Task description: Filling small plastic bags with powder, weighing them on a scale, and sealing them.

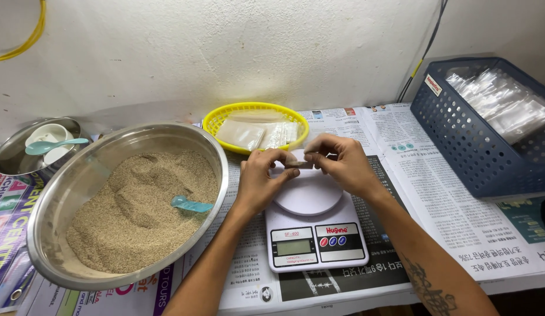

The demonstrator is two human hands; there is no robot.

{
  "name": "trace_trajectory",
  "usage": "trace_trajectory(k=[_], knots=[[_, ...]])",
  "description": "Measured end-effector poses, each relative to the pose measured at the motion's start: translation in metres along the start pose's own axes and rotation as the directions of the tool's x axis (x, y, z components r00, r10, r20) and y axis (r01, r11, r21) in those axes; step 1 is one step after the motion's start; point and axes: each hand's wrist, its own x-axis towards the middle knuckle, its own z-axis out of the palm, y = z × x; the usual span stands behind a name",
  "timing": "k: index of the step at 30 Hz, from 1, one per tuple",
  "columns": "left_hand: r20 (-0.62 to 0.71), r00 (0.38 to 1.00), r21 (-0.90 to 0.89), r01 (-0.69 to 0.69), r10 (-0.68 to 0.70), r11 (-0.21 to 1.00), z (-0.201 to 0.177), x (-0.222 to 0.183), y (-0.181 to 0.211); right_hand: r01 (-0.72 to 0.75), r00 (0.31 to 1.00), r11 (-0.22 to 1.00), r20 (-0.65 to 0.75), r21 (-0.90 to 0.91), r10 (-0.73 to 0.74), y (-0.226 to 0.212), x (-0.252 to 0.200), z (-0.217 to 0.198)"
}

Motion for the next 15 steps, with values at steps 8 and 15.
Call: trace_trajectory(k=[8, 15], knots=[[-0.042, 0.999, -0.055, -0.001, -0.002, 0.999, 0.003, 0.003, -0.003, 0.012, 0.999, 0.999, 0.036, -0.048, -0.011, 0.013, -0.004, 0.012], [-0.104, 0.994, -0.140, -0.028, 0.014, 0.990, 0.009, 0.004, -0.007, -0.001, 1.000, 1.000, -0.004, 0.020, 0.001, 0.008, -0.003, 0.013]])
